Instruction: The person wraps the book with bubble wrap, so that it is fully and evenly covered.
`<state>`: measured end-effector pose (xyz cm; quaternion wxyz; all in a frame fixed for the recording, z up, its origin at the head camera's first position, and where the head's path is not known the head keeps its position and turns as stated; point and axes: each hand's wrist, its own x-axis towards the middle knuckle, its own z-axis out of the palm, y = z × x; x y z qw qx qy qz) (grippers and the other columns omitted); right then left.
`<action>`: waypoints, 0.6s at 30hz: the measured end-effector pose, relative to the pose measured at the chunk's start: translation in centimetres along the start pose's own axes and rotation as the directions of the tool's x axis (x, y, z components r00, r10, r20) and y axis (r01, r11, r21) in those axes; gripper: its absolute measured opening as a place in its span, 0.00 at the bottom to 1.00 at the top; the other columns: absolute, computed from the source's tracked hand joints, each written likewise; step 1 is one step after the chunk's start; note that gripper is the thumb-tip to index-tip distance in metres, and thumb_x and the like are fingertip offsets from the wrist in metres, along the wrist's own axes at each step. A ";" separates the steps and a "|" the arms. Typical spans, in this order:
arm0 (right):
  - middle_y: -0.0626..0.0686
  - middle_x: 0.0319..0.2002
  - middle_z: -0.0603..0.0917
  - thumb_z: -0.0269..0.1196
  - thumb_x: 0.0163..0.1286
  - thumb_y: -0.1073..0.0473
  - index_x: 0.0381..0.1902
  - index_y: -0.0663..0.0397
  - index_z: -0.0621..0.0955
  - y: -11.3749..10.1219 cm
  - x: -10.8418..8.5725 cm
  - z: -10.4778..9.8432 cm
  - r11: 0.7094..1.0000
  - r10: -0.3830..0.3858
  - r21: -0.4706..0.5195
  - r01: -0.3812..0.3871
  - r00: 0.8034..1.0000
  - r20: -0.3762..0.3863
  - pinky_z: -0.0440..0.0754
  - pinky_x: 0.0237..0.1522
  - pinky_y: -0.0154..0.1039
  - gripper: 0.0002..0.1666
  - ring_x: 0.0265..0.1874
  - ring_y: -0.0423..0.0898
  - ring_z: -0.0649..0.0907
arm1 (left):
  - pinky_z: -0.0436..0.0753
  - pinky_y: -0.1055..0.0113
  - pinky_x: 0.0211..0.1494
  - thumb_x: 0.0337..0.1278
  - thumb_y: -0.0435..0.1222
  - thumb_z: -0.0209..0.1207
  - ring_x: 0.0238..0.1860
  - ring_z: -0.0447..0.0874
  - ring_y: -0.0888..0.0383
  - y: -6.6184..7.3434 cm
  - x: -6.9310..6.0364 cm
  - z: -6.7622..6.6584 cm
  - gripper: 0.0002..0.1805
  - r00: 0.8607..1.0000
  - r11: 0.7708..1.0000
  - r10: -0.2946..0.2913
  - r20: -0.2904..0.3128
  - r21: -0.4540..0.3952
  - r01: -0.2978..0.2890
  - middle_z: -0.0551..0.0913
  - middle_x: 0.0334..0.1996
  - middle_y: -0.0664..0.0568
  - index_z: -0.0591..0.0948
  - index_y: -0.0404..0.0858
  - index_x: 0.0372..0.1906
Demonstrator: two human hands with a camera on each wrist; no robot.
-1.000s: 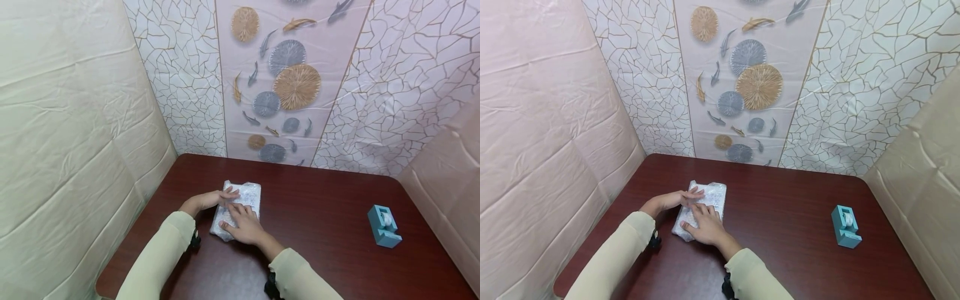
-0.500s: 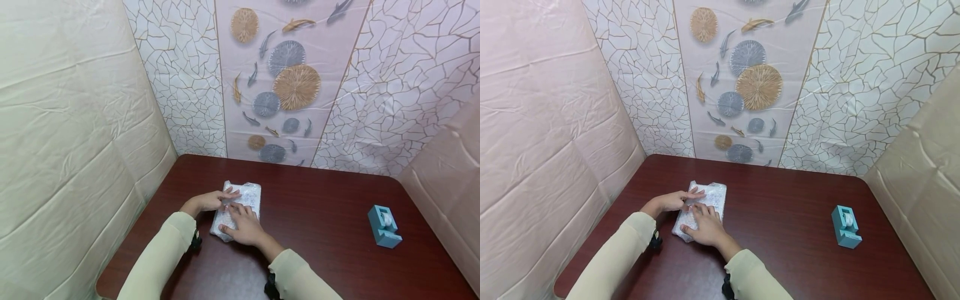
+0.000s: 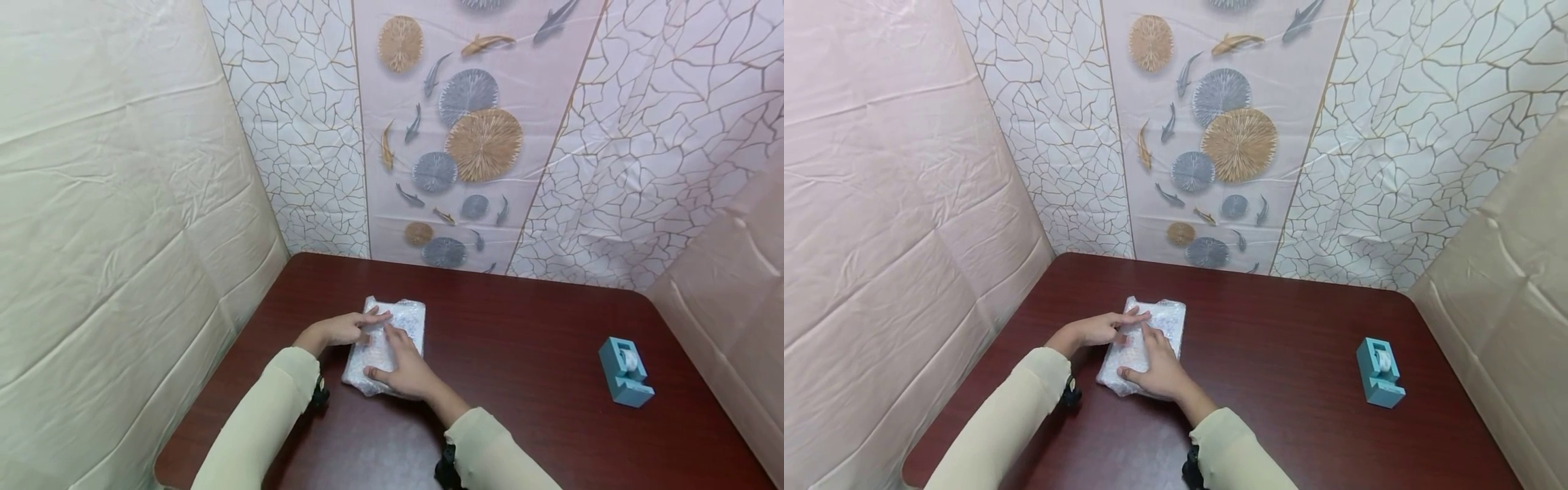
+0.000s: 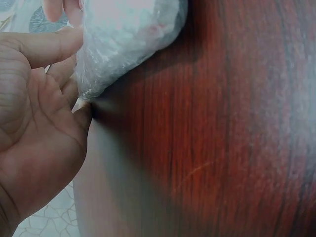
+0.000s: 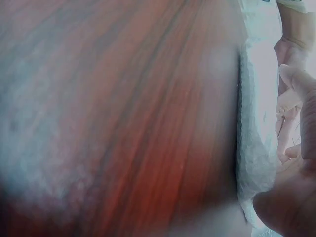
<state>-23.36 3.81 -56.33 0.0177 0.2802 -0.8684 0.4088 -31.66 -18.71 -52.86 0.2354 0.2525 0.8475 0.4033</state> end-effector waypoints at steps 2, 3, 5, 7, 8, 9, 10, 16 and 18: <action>0.74 0.79 0.67 0.72 0.71 0.31 0.88 0.67 0.57 0.7 0.0 0.3 1.000 -0.020 0.020 0.020 1.000 -0.024 0.74 0.74 0.74 0.67 0.78 0.74 0.70 | 0.44 0.38 0.93 0.75 0.32 0.60 0.93 0.38 0.41 0.0 -0.1 0.1 0.38 1.000 1.000 0.011 -0.005 0.017 -0.011 0.49 0.92 0.43 0.68 0.47 0.86; 0.73 0.79 0.68 0.71 0.71 0.29 0.88 0.64 0.56 1.1 -0.1 0.5 1.000 -0.022 0.019 0.022 0.999 -0.032 0.75 0.74 0.74 0.68 0.78 0.73 0.71 | 0.44 0.38 0.93 0.78 0.35 0.59 0.93 0.38 0.42 0.0 -0.1 0.2 0.36 1.000 0.999 0.016 -0.009 0.030 -0.016 0.51 0.92 0.45 0.68 0.48 0.86; 0.72 0.80 0.68 0.72 0.69 0.28 0.89 0.62 0.55 1.2 0.1 0.4 0.999 -0.011 0.033 0.012 0.999 -0.036 0.74 0.74 0.76 0.69 0.78 0.73 0.71 | 0.46 0.38 0.93 0.82 0.39 0.59 0.93 0.40 0.44 0.2 -0.2 0.2 0.33 0.999 0.997 0.029 -0.022 0.071 -0.027 0.56 0.91 0.48 0.69 0.48 0.86; 0.72 0.80 0.68 0.72 0.70 0.29 0.90 0.62 0.55 1.3 0.2 0.4 1.000 -0.015 0.019 0.015 0.999 -0.038 0.75 0.73 0.74 0.69 0.78 0.72 0.71 | 0.47 0.39 0.93 0.84 0.41 0.59 0.93 0.42 0.45 0.3 -0.1 0.2 0.31 0.999 0.993 0.037 -0.035 0.114 -0.033 0.60 0.89 0.51 0.70 0.49 0.85; 0.71 0.79 0.69 0.72 0.70 0.30 0.90 0.62 0.54 1.2 0.1 0.3 1.000 -0.012 0.012 0.012 0.999 -0.033 0.76 0.73 0.74 0.69 0.77 0.72 0.72 | 0.48 0.39 0.93 0.84 0.42 0.59 0.93 0.43 0.45 0.3 -0.1 0.3 0.31 0.998 0.990 0.037 -0.044 0.138 -0.030 0.61 0.89 0.52 0.71 0.50 0.85; 0.71 0.80 0.68 0.73 0.70 0.32 0.90 0.62 0.54 0.8 0.1 0.0 1.000 0.004 0.023 -0.004 1.000 -0.016 0.75 0.74 0.74 0.68 0.78 0.72 0.71 | 0.49 0.39 0.93 0.84 0.42 0.59 0.93 0.45 0.45 0.3 -0.1 0.3 0.31 0.998 0.987 0.035 -0.051 0.160 -0.026 0.61 0.89 0.53 0.71 0.51 0.84; 0.72 0.80 0.68 0.73 0.70 0.34 0.90 0.62 0.53 0.4 0.1 -0.2 1.000 0.015 0.028 -0.015 1.000 -0.002 0.74 0.75 0.74 0.68 0.79 0.72 0.71 | 0.51 0.38 0.92 0.84 0.43 0.60 0.92 0.47 0.44 0.3 0.0 0.4 0.30 0.997 0.983 0.036 -0.062 0.180 -0.024 0.61 0.89 0.53 0.72 0.50 0.84; 0.71 0.82 0.67 0.76 0.69 0.41 0.90 0.61 0.54 -0.1 0.0 -0.4 0.997 0.055 0.058 -0.057 0.998 0.027 0.71 0.78 0.72 0.66 0.81 0.70 0.69 | 0.56 0.37 0.91 0.82 0.48 0.63 0.90 0.55 0.39 0.0 0.3 1.1 0.30 0.992 0.971 0.021 -0.121 0.237 0.008 0.58 0.89 0.49 0.75 0.52 0.82; 0.70 0.81 0.68 0.77 0.68 0.39 0.90 0.59 0.55 0.4 0.0 0.0 0.997 0.048 0.065 -0.049 0.999 0.011 0.71 0.78 0.73 0.67 0.81 0.69 0.69 | 0.57 0.36 0.90 0.81 0.47 0.64 0.89 0.57 0.37 0.2 0.1 1.4 0.31 0.990 0.969 0.016 -0.141 0.248 0.020 0.59 0.89 0.47 0.75 0.52 0.82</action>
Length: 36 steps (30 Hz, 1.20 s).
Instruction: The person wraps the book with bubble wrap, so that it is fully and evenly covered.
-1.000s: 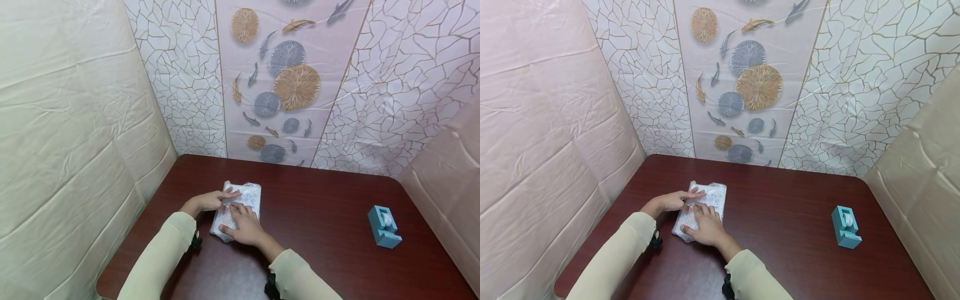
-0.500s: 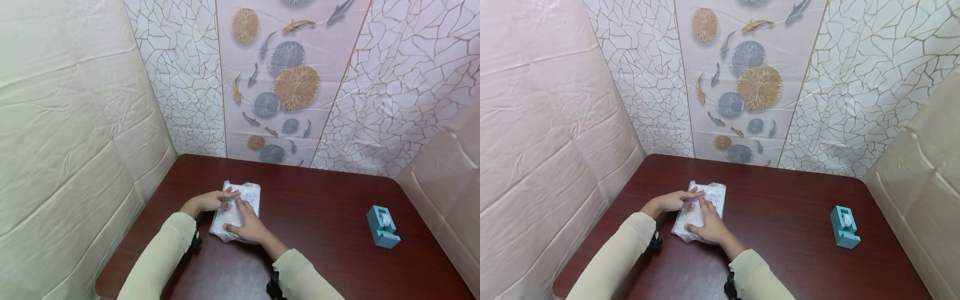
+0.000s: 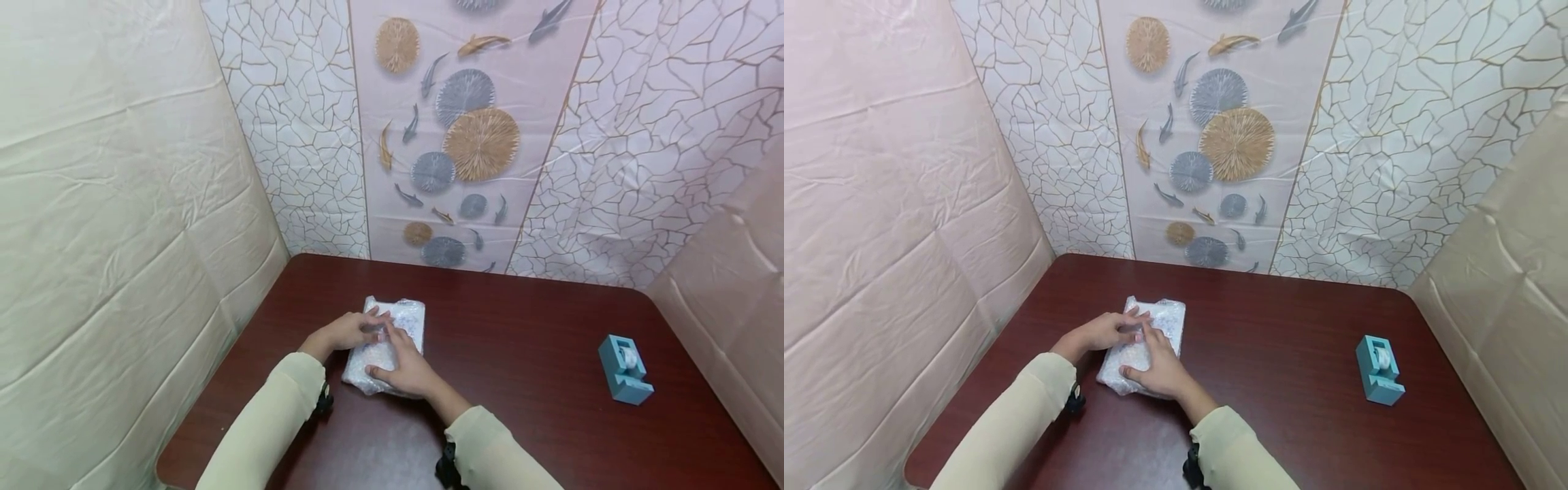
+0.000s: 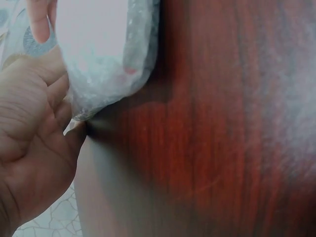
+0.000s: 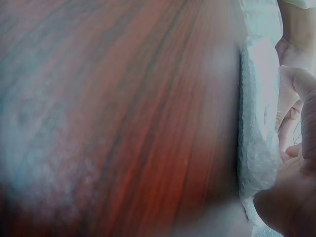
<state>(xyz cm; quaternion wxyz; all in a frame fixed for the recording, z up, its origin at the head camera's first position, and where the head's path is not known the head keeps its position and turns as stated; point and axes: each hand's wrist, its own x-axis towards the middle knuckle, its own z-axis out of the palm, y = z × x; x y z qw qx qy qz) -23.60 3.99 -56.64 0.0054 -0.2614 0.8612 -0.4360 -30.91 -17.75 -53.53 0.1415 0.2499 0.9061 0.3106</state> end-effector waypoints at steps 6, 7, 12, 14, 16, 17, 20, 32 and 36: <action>0.74 0.80 0.67 0.75 0.68 0.33 0.90 0.60 0.56 0.6 0.0 -0.2 0.998 -0.055 0.028 0.055 0.998 -0.009 0.72 0.73 0.79 0.68 0.78 0.76 0.70 | 0.63 0.35 0.88 0.78 0.43 0.67 0.86 0.63 0.33 0.6 0.4 0.3 0.31 0.998 0.998 -0.022 -0.054 0.058 0.025 0.63 0.88 0.43 0.76 0.52 0.81; 0.74 0.79 0.68 0.73 0.70 0.32 0.90 0.61 0.55 0.7 0.2 -0.3 0.997 -0.075 0.010 0.075 0.997 -0.010 0.74 0.73 0.77 0.67 0.77 0.75 0.71 | 0.63 0.35 0.87 0.78 0.43 0.67 0.86 0.64 0.33 0.6 0.4 0.3 0.31 0.998 0.998 -0.019 -0.062 0.062 0.023 0.63 0.87 0.43 0.77 0.51 0.81; 0.70 0.81 0.69 0.71 0.72 0.31 0.91 0.54 0.56 1.9 0.8 0.0 0.994 -0.096 -0.049 0.095 0.995 -0.033 0.74 0.74 0.74 0.64 0.78 0.72 0.71 | 0.60 0.34 0.88 0.78 0.43 0.67 0.87 0.62 0.36 0.8 0.8 0.1 0.30 0.997 0.998 0.007 -0.077 0.059 -0.003 0.65 0.87 0.45 0.78 0.51 0.80; 0.66 0.83 0.70 0.72 0.71 0.32 0.91 0.50 0.57 2.5 0.9 0.4 0.994 -0.090 -0.063 0.088 0.996 -0.022 0.71 0.77 0.74 0.63 0.80 0.71 0.71 | 0.59 0.34 0.89 0.78 0.42 0.67 0.88 0.61 0.37 0.6 0.7 0.2 0.29 0.998 0.999 0.007 -0.065 0.046 -0.004 0.65 0.87 0.48 0.79 0.52 0.79; 0.62 0.83 0.72 0.72 0.72 0.34 0.91 0.47 0.57 3.1 1.0 0.8 0.993 -0.091 -0.075 0.090 0.996 -0.008 0.71 0.78 0.73 0.61 0.80 0.70 0.71 | 0.58 0.34 0.89 0.79 0.41 0.66 0.88 0.60 0.39 0.3 0.5 0.2 0.29 0.999 0.999 0.012 -0.052 0.033 -0.010 0.66 0.86 0.51 0.79 0.52 0.79; 0.60 0.83 0.73 0.73 0.72 0.35 0.91 0.46 0.58 3.4 1.0 1.1 0.993 -0.091 -0.080 0.090 0.996 -0.004 0.71 0.78 0.72 0.60 0.80 0.69 0.72 | 0.58 0.34 0.89 0.79 0.41 0.65 0.89 0.59 0.39 0.1 0.4 0.3 0.29 0.999 1.000 0.018 -0.043 0.025 -0.017 0.66 0.86 0.52 0.79 0.52 0.80; 0.59 0.81 0.76 0.75 0.71 0.40 0.90 0.49 0.61 3.8 0.9 1.4 0.995 -0.082 -0.064 0.082 0.997 -0.005 0.72 0.78 0.71 0.59 0.79 0.68 0.73 | 0.58 0.34 0.89 0.80 0.40 0.63 0.90 0.55 0.41 -0.3 0.1 0.2 0.29 0.999 0.999 0.039 -0.006 -0.015 -0.040 0.66 0.87 0.53 0.77 0.50 0.81; 0.56 0.83 0.75 0.73 0.72 0.41 0.89 0.49 0.62 5.1 1.3 1.7 0.980 -0.106 -0.171 0.105 0.994 0.003 0.74 0.79 0.63 0.56 0.79 0.62 0.75 | 0.44 0.34 0.92 0.77 0.28 0.55 0.93 0.34 0.40 -0.2 -0.2 -0.5 0.35 0.990 0.972 0.069 0.123 -0.230 -0.039 0.57 0.90 0.48 0.69 0.43 0.86; 0.54 0.80 0.78 0.72 0.73 0.44 0.90 0.43 0.63 6.0 1.5 1.7 0.966 -0.168 -0.198 0.164 0.986 -0.003 0.76 0.78 0.61 0.53 0.77 0.59 0.79 | 0.43 0.36 0.92 0.73 0.24 0.53 0.93 0.33 0.42 -0.2 -0.2 -0.4 0.38 0.992 0.965 0.048 0.118 -0.262 -0.016 0.56 0.91 0.49 0.69 0.45 0.85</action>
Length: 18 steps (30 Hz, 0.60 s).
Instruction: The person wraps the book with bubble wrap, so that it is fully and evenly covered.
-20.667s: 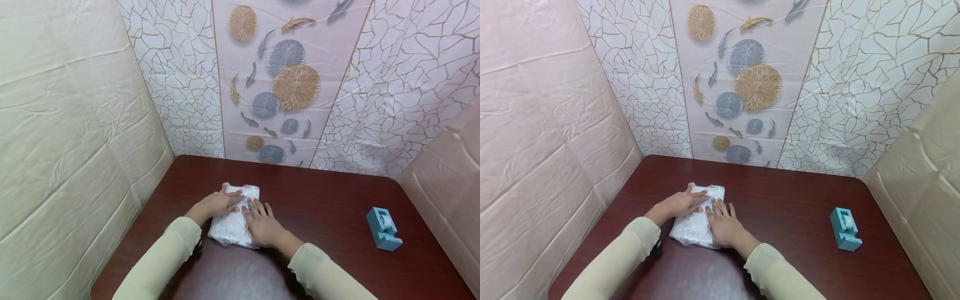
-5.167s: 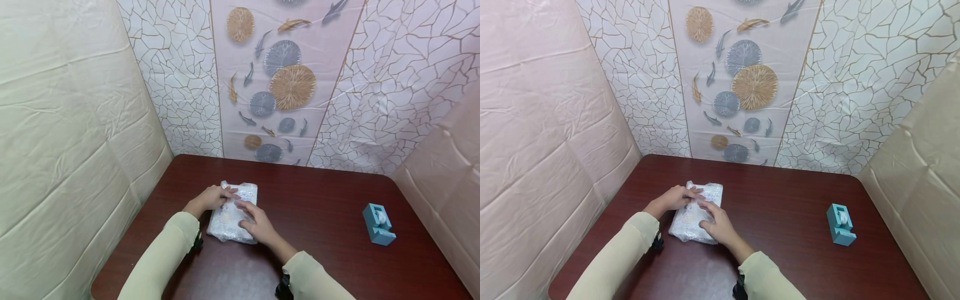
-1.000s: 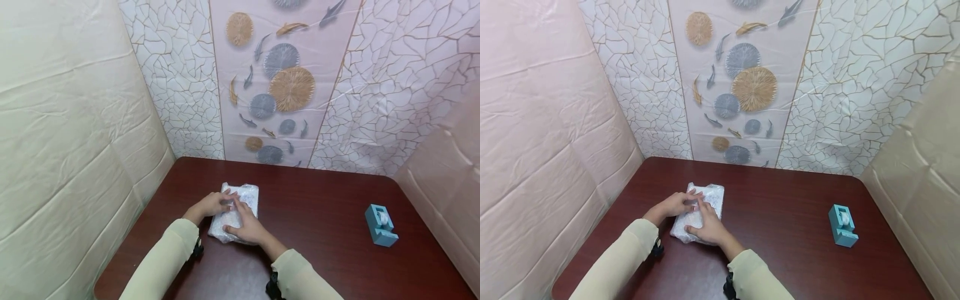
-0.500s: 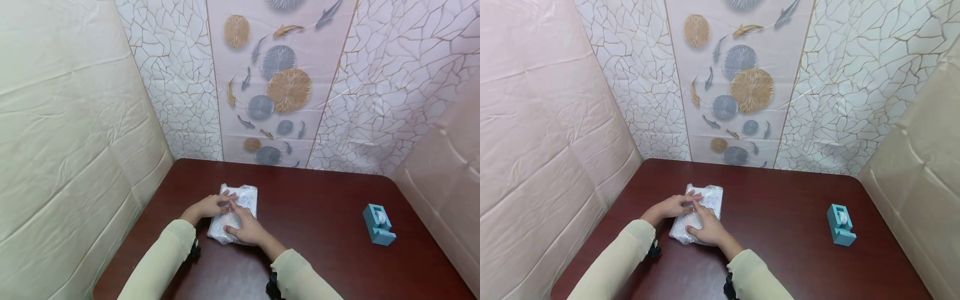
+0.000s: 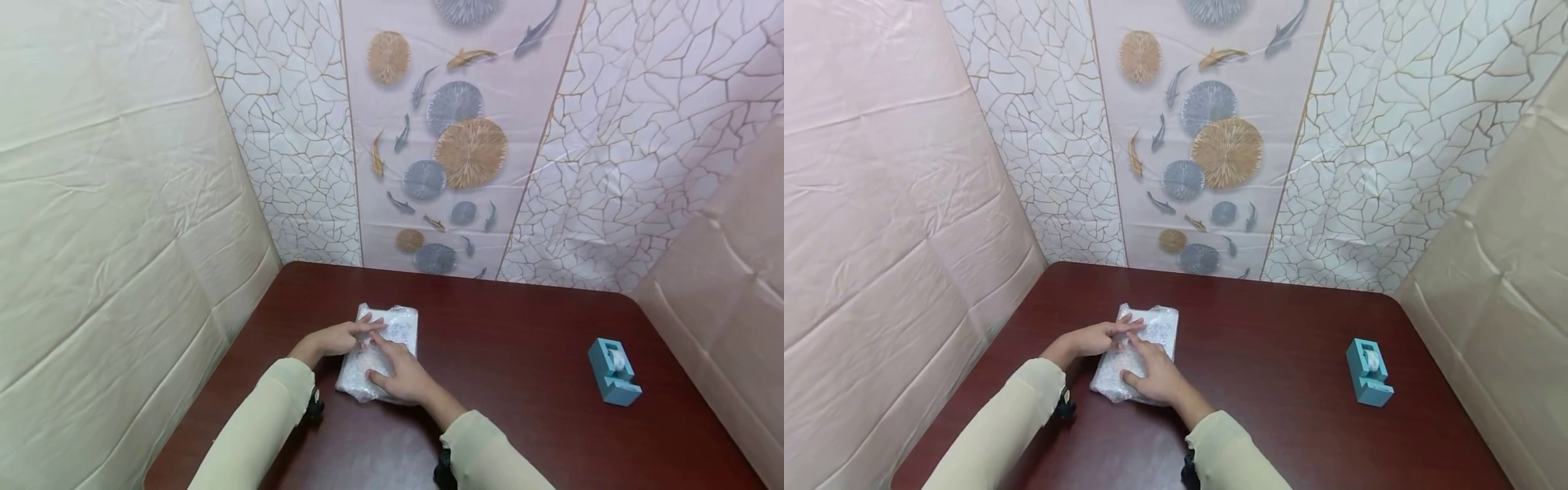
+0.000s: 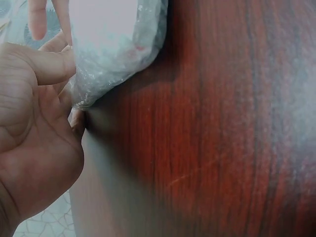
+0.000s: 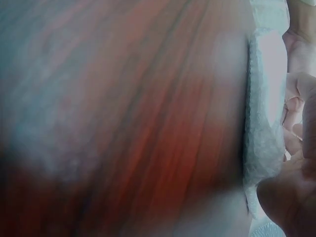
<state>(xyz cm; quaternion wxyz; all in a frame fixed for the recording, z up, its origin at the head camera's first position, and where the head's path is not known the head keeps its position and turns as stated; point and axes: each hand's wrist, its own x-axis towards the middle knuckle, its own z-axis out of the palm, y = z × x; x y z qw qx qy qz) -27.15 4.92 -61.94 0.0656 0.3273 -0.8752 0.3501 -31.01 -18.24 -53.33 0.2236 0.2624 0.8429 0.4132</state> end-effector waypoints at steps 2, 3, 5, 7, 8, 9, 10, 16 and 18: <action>0.55 0.78 0.80 0.72 0.73 0.46 0.89 0.40 0.64 0.5 0.0 0.1 1.000 -0.027 -0.003 0.027 1.000 -0.015 0.77 0.77 0.61 0.51 0.75 0.59 0.80 | 0.42 0.36 0.92 0.73 0.24 0.53 0.93 0.33 0.43 0.0 0.1 0.0 0.38 1.000 1.000 -0.009 -0.008 -0.002 0.009 0.57 0.90 0.50 0.70 0.46 0.85; 0.54 0.77 0.81 0.72 0.73 0.47 0.89 0.39 0.65 0.7 0.0 0.0 0.999 -0.036 -0.003 0.036 0.999 -0.022 0.78 0.77 0.60 0.51 0.75 0.58 0.81 | 0.42 0.36 0.92 0.73 0.24 0.53 0.93 0.33 0.43 0.1 0.1 0.0 0.38 1.000 1.000 -0.014 -0.012 -0.003 0.014 0.57 0.90 0.51 0.70 0.47 0.85; 0.55 0.75 0.83 0.72 0.72 0.48 0.88 0.37 0.67 0.9 -0.1 0.2 0.999 -0.037 0.001 0.037 0.999 -0.037 0.79 0.76 0.59 0.50 0.74 0.57 0.82 | 0.42 0.36 0.92 0.72 0.24 0.54 0.93 0.34 0.44 0.0 0.1 0.1 0.39 1.000 1.000 -0.024 -0.015 -0.007 0.024 0.57 0.90 0.51 0.71 0.47 0.85; 0.54 0.75 0.83 0.71 0.72 0.47 0.87 0.37 0.68 0.9 -0.2 0.2 1.000 -0.017 0.001 0.017 0.999 -0.037 0.79 0.76 0.58 0.49 0.74 0.56 0.82 | 0.42 0.36 0.92 0.71 0.23 0.54 0.93 0.34 0.43 0.0 0.0 0.1 0.40 0.999 1.000 -0.027 -0.019 -0.014 0.027 0.57 0.90 0.51 0.71 0.47 0.85; 0.55 0.75 0.83 0.71 0.72 0.46 0.87 0.38 0.68 0.9 -0.2 0.2 1.000 -0.005 0.000 0.005 0.999 -0.034 0.79 0.77 0.58 0.48 0.75 0.56 0.82 | 0.42 0.36 0.92 0.70 0.22 0.53 0.93 0.34 0.43 0.0 0.0 0.2 0.40 0.999 0.999 -0.027 -0.020 -0.018 0.027 0.57 0.91 0.51 0.71 0.47 0.85; 0.55 0.75 0.83 0.71 0.73 0.46 0.87 0.39 0.68 0.8 -0.2 0.2 1.000 0.009 0.000 -0.009 1.000 -0.028 0.79 0.77 0.57 0.48 0.75 0.56 0.82 | 0.43 0.36 0.92 0.69 0.22 0.53 0.93 0.34 0.43 0.1 -0.1 0.2 0.40 0.999 0.999 -0.025 -0.020 -0.021 0.025 0.57 0.90 0.50 0.71 0.46 0.85; 0.55 0.75 0.83 0.71 0.73 0.45 0.87 0.40 0.69 0.7 -0.3 0.2 1.000 0.020 -0.002 -0.020 1.000 -0.023 0.79 0.77 0.57 0.48 0.75 0.56 0.81 | 0.44 0.37 0.92 0.69 0.21 0.53 0.93 0.33 0.43 0.1 -0.1 0.2 0.41 1.000 0.999 -0.022 -0.019 -0.024 0.022 0.57 0.90 0.50 0.71 0.45 0.85; 0.58 0.74 0.83 0.70 0.74 0.47 0.82 0.52 0.73 -0.2 -0.4 0.0 0.999 0.010 -0.034 -0.010 1.000 -0.013 0.81 0.74 0.60 0.43 0.73 0.58 0.82 | 0.46 0.37 0.91 0.70 0.22 0.52 0.93 0.33 0.42 0.2 -0.3 0.1 0.40 1.000 1.000 0.010 -0.005 -0.021 -0.011 0.56 0.91 0.48 0.69 0.42 0.85; 0.59 0.74 0.83 0.69 0.73 0.49 0.81 0.56 0.74 -0.7 -0.5 -0.1 0.999 -0.014 -0.039 0.013 1.000 -0.023 0.81 0.73 0.61 0.42 0.72 0.59 0.82 | 0.46 0.36 0.91 0.71 0.22 0.52 0.93 0.33 0.41 0.2 -0.3 0.1 0.39 1.000 1.000 0.018 -0.004 -0.013 -0.018 0.56 0.91 0.48 0.69 0.42 0.86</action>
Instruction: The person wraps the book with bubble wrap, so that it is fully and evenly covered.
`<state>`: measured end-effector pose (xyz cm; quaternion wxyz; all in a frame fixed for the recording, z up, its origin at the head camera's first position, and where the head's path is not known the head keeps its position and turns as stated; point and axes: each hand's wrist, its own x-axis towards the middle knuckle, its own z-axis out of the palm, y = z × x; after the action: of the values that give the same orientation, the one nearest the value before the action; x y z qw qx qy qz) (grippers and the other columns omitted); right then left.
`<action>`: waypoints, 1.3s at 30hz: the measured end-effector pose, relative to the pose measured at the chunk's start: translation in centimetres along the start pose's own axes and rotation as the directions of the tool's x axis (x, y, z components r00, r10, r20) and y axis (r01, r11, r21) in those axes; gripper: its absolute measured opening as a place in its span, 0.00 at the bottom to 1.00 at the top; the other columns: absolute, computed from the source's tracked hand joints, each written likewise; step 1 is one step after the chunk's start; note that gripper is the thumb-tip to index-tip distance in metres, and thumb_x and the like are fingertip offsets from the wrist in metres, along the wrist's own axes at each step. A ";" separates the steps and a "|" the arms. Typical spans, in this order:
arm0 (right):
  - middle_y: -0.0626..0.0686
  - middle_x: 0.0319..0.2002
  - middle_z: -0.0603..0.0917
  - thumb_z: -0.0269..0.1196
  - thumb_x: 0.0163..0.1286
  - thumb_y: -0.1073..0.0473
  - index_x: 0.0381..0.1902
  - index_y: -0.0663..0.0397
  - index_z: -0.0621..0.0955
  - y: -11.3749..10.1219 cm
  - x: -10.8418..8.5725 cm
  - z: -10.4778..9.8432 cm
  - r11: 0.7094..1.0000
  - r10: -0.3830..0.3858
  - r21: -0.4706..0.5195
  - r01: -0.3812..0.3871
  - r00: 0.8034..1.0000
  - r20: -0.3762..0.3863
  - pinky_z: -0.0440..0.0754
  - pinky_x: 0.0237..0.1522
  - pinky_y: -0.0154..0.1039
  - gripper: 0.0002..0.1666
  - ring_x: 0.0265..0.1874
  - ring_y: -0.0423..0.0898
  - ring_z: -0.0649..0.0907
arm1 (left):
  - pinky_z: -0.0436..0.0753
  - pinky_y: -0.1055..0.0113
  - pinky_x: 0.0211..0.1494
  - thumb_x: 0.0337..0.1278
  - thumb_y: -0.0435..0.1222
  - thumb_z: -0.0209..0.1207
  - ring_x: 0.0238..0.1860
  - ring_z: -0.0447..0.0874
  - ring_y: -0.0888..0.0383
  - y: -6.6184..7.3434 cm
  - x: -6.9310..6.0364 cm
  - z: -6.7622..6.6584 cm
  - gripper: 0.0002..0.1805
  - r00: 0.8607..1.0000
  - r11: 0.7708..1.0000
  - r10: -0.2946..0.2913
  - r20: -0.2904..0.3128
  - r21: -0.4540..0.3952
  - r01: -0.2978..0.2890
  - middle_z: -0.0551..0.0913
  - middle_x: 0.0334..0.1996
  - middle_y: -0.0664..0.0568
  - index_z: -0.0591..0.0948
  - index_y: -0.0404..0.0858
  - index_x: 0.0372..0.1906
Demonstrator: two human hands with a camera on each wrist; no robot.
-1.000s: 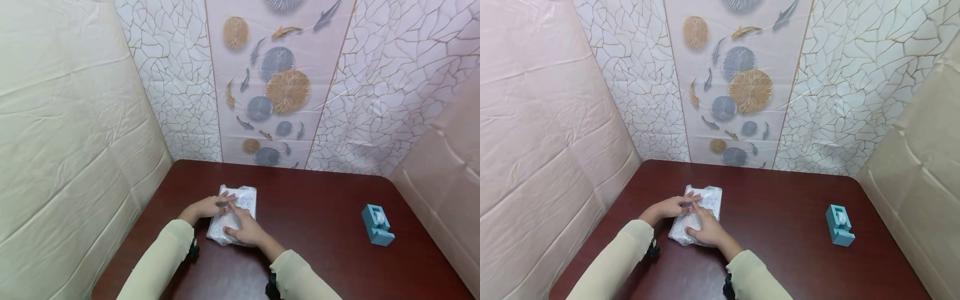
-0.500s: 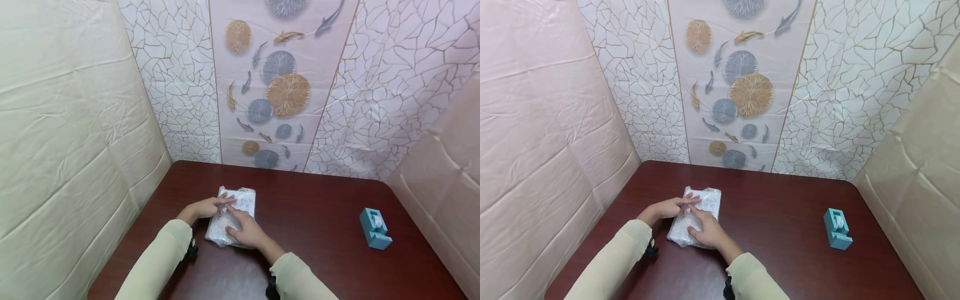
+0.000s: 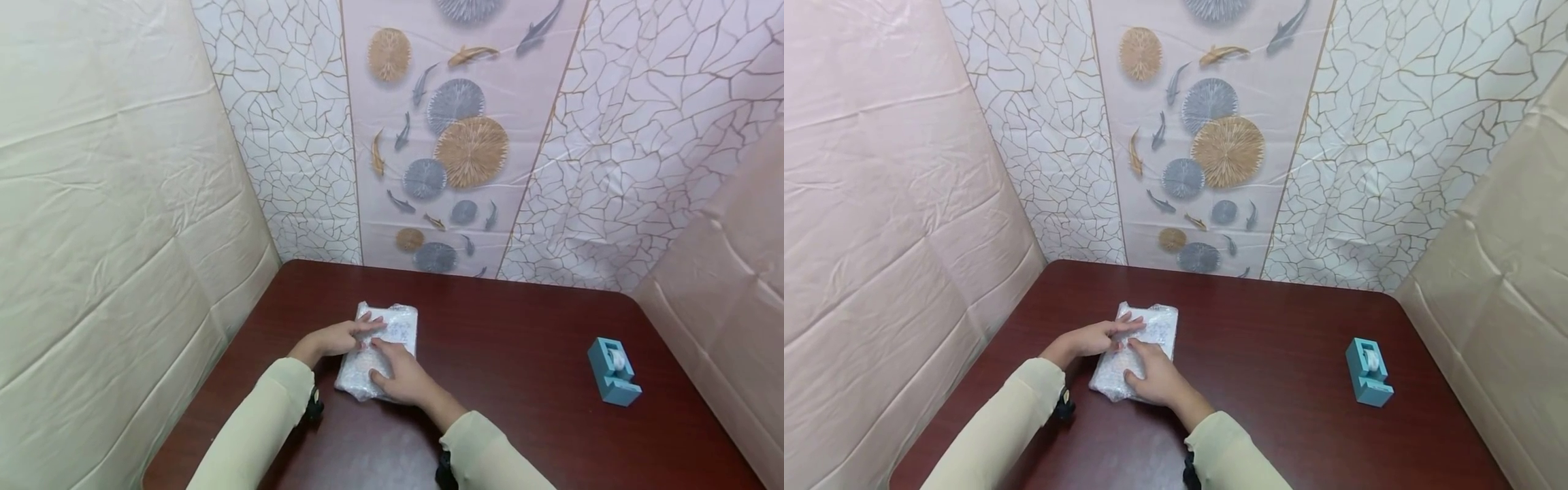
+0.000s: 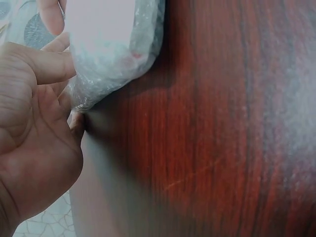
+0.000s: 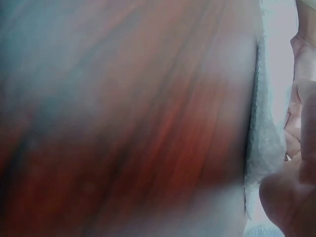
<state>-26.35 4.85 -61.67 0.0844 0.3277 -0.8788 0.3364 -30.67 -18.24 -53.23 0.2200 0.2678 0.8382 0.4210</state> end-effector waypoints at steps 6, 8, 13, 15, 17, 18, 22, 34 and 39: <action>0.64 0.76 0.81 0.67 0.73 0.53 0.80 0.64 0.73 -1.5 -0.1 -0.4 1.000 -0.017 0.024 0.017 1.000 0.008 0.75 0.78 0.64 0.42 0.74 0.65 0.78 | 0.47 0.34 0.91 0.74 0.26 0.55 0.93 0.35 0.40 0.0 0.0 0.0 0.37 1.000 0.999 0.019 -0.002 0.050 -0.019 0.57 0.90 0.47 0.69 0.42 0.86; 0.64 0.77 0.79 0.66 0.74 0.52 0.81 0.65 0.72 -1.6 -0.1 -0.4 1.000 -0.012 0.001 0.012 1.000 0.024 0.73 0.80 0.63 0.42 0.76 0.65 0.77 | 0.48 0.34 0.91 0.75 0.28 0.56 0.93 0.37 0.40 0.1 0.1 0.0 0.36 1.000 0.998 0.017 -0.004 0.067 -0.017 0.57 0.90 0.47 0.69 0.42 0.86; 0.64 0.77 0.78 0.62 0.78 0.49 0.81 0.65 0.70 -1.8 -0.2 -0.8 0.995 -0.072 -0.062 0.074 0.997 0.035 0.74 0.79 0.60 0.42 0.76 0.63 0.77 | 0.52 0.34 0.90 0.73 0.28 0.56 0.93 0.39 0.41 0.2 0.2 -0.2 0.38 1.000 0.993 -0.005 -0.008 0.114 0.006 0.58 0.90 0.49 0.70 0.45 0.85; 0.64 0.78 0.78 0.60 0.80 0.48 0.82 0.66 0.69 -2.1 -0.3 -1.3 0.990 -0.104 -0.091 0.108 0.993 0.050 0.74 0.80 0.58 0.41 0.77 0.63 0.76 | 0.53 0.35 0.90 0.72 0.28 0.55 0.93 0.40 0.41 0.2 0.2 -0.3 0.38 1.000 0.990 -0.009 -0.002 0.143 0.009 0.58 0.90 0.49 0.70 0.46 0.85; 0.65 0.78 0.77 0.58 0.82 0.47 0.83 0.67 0.68 -1.8 -0.4 -1.3 0.986 -0.122 -0.108 0.129 0.990 0.064 0.74 0.80 0.58 0.42 0.78 0.63 0.75 | 0.55 0.34 0.89 0.73 0.29 0.54 0.93 0.42 0.40 0.1 0.2 -0.3 0.38 1.000 0.982 -0.011 0.007 0.186 0.009 0.56 0.91 0.49 0.69 0.48 0.86; 0.65 0.78 0.77 0.58 0.82 0.47 0.83 0.66 0.68 -1.0 -0.3 -0.6 0.987 -0.116 -0.103 0.123 0.991 0.072 0.74 0.80 0.58 0.41 0.77 0.64 0.76 | 0.57 0.33 0.89 0.74 0.30 0.53 0.93 0.43 0.40 0.0 0.3 -0.4 0.38 1.000 0.975 -0.006 0.015 0.221 0.003 0.56 0.91 0.50 0.68 0.49 0.87; 0.65 0.77 0.78 0.56 0.85 0.46 0.83 0.67 0.67 -0.3 -0.3 -0.4 0.977 -0.149 -0.139 0.163 0.983 0.105 0.75 0.79 0.57 0.41 0.77 0.64 0.77 | 0.55 0.32 0.89 0.81 0.35 0.48 0.93 0.40 0.42 -0.8 0.5 -0.3 0.36 0.997 0.950 0.051 0.060 0.305 -0.067 0.54 0.92 0.53 0.64 0.52 0.89; 0.68 0.79 0.75 0.56 0.88 0.42 0.84 0.67 0.67 -5.7 -1.9 -6.6 0.977 -0.015 -0.205 0.061 0.976 0.217 0.73 0.81 0.61 0.42 0.80 0.65 0.74 | 0.50 0.25 0.88 0.64 0.28 0.40 0.93 0.39 0.43 -6.0 3.5 0.3 0.49 0.990 0.889 0.141 0.020 0.438 -0.136 0.53 0.92 0.61 0.62 0.67 0.88; 0.65 0.81 0.74 0.56 0.88 0.39 0.86 0.61 0.66 -5.9 -3.2 -8.5 0.967 0.041 -0.253 0.014 0.976 0.212 0.70 0.83 0.62 0.43 0.82 0.65 0.72 | 0.48 0.20 0.85 0.67 0.29 0.42 0.93 0.42 0.41 -3.5 1.9 0.4 0.45 0.996 0.884 0.087 -0.025 0.463 -0.065 0.55 0.92 0.55 0.65 0.61 0.88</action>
<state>-20.80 8.67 -53.22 0.0274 0.3426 -0.9207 0.1848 -32.81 -18.52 -56.61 0.1144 0.3356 0.9078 0.2238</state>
